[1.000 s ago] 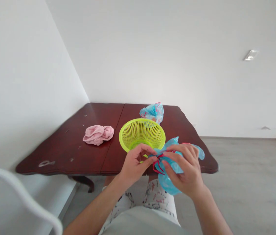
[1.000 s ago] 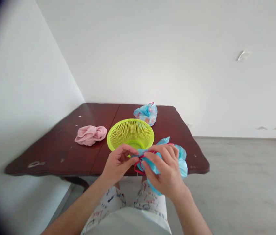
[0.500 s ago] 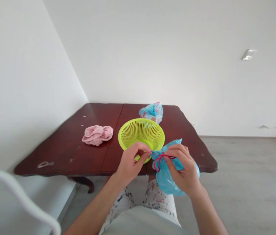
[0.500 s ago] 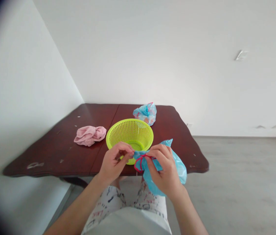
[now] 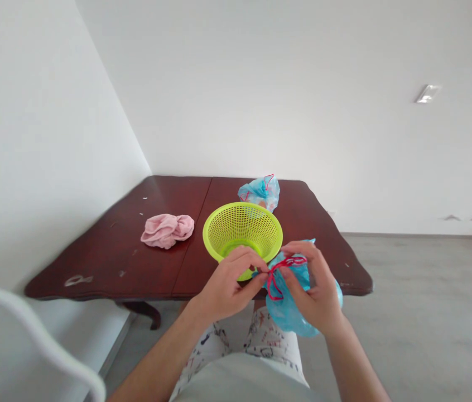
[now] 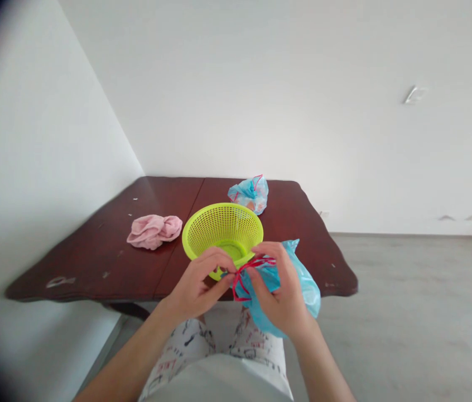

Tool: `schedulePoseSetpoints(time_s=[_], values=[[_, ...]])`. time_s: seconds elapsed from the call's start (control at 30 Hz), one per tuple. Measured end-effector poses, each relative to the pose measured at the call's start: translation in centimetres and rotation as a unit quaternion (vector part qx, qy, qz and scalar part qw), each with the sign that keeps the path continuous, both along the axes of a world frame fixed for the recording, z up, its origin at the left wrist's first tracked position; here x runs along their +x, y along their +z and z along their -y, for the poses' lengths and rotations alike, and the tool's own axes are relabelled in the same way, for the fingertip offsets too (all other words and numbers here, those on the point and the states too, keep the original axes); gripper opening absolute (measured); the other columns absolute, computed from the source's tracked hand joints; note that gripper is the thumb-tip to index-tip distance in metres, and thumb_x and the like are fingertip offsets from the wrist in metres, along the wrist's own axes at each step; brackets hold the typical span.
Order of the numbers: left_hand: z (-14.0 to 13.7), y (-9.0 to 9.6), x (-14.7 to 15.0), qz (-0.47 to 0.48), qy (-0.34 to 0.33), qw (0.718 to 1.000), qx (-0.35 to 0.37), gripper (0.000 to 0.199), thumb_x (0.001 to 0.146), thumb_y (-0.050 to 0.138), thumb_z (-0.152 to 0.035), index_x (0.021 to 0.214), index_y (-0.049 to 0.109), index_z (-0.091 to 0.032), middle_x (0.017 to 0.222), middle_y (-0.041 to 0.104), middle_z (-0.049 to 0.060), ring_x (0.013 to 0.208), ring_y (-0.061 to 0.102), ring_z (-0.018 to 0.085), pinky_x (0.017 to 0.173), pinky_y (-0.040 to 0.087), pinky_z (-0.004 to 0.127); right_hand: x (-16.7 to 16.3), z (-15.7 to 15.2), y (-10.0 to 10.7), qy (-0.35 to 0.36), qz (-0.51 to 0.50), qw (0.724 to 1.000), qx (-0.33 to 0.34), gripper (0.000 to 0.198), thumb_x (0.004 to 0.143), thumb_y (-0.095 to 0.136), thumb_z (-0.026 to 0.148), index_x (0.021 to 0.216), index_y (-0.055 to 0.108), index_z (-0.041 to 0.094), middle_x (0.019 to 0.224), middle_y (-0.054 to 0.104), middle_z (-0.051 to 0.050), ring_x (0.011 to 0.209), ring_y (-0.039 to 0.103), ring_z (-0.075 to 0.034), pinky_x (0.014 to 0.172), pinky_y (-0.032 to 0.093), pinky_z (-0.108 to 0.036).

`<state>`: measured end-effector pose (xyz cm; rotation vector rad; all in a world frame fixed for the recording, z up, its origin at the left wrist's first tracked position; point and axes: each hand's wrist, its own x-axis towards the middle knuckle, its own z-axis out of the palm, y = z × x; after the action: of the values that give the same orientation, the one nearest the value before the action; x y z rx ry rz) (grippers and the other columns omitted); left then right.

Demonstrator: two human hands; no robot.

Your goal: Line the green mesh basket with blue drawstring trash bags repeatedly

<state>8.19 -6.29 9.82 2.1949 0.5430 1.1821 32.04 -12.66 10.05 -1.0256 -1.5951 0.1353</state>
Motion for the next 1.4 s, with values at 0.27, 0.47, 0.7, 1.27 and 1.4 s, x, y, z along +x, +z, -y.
schedulePoseSetpoints(time_s=[0.27, 0.47, 0.7, 1.27, 1.4], values=[[-0.2, -0.5, 0.1, 0.007, 0.022, 1.000, -0.009, 0.012, 0.124, 0.064, -0.032, 0.119, 0.072, -0.025, 0.114, 0.078, 0.008, 0.110, 0.072, 0.026, 0.099, 0.055, 0.039, -1.2, 0.4, -1.2, -0.020, 0.069, 0.997, 0.027, 0.020, 0.110, 0.079, 0.019, 0.126, 0.078, 0.031, 0.115, 0.083, -0.006, 0.105, 0.080, -0.029, 0.096, 0.062, -0.050], [-0.2, -0.5, 0.4, 0.008, -0.003, 0.999, -0.035, 0.011, 0.125, 0.062, -0.029, 0.125, 0.073, -0.025, 0.120, 0.079, 0.009, 0.115, 0.073, 0.026, 0.103, 0.056, 0.039, -1.2, -0.3, -1.6, 0.050, -0.041, 0.995, -0.080, 0.015, 0.119, 0.071, 0.028, 0.128, 0.082, 0.029, 0.104, 0.084, -0.003, 0.091, 0.079, -0.023, 0.080, 0.066, -0.036], [0.1, -0.5, 0.3, 0.003, 0.001, 0.999, -0.051, 0.013, 0.124, 0.059, -0.023, 0.126, 0.072, -0.025, 0.118, 0.076, 0.007, 0.113, 0.071, 0.024, 0.102, 0.055, 0.039, -1.9, -0.4, -2.1, 0.078, -0.145, 0.976, -0.141, 0.008, 0.113, 0.081, 0.035, 0.118, 0.079, 0.029, 0.090, 0.069, 0.001, 0.075, 0.066, -0.017, 0.061, 0.057, -0.027], [-0.5, -1.1, -0.5, 0.023, 0.061, 0.997, -0.038, 0.015, 0.126, 0.064, -0.033, 0.116, 0.073, -0.024, 0.113, 0.074, 0.005, 0.107, 0.068, 0.022, 0.095, 0.050, 0.035, -1.2, -0.9, -1.1, 0.077, -0.056, 0.994, -0.050, 0.017, 0.114, 0.072, 0.016, 0.101, 0.074, 0.028, 0.100, 0.072, -0.003, 0.095, 0.069, -0.023, 0.084, 0.056, -0.039], [-1.0, -1.6, -1.3, 0.092, 0.116, 0.986, -0.083, 0.021, 0.127, 0.062, -0.040, 0.115, 0.071, -0.024, 0.108, 0.070, 0.003, 0.096, 0.064, 0.019, 0.087, 0.050, 0.033, -0.3, -0.9, -1.2, 0.047, -0.081, 0.995, -0.044, 0.019, 0.116, 0.069, 0.019, 0.100, 0.073, 0.027, 0.098, 0.069, -0.003, 0.095, 0.065, -0.023, 0.084, 0.053, -0.039]])
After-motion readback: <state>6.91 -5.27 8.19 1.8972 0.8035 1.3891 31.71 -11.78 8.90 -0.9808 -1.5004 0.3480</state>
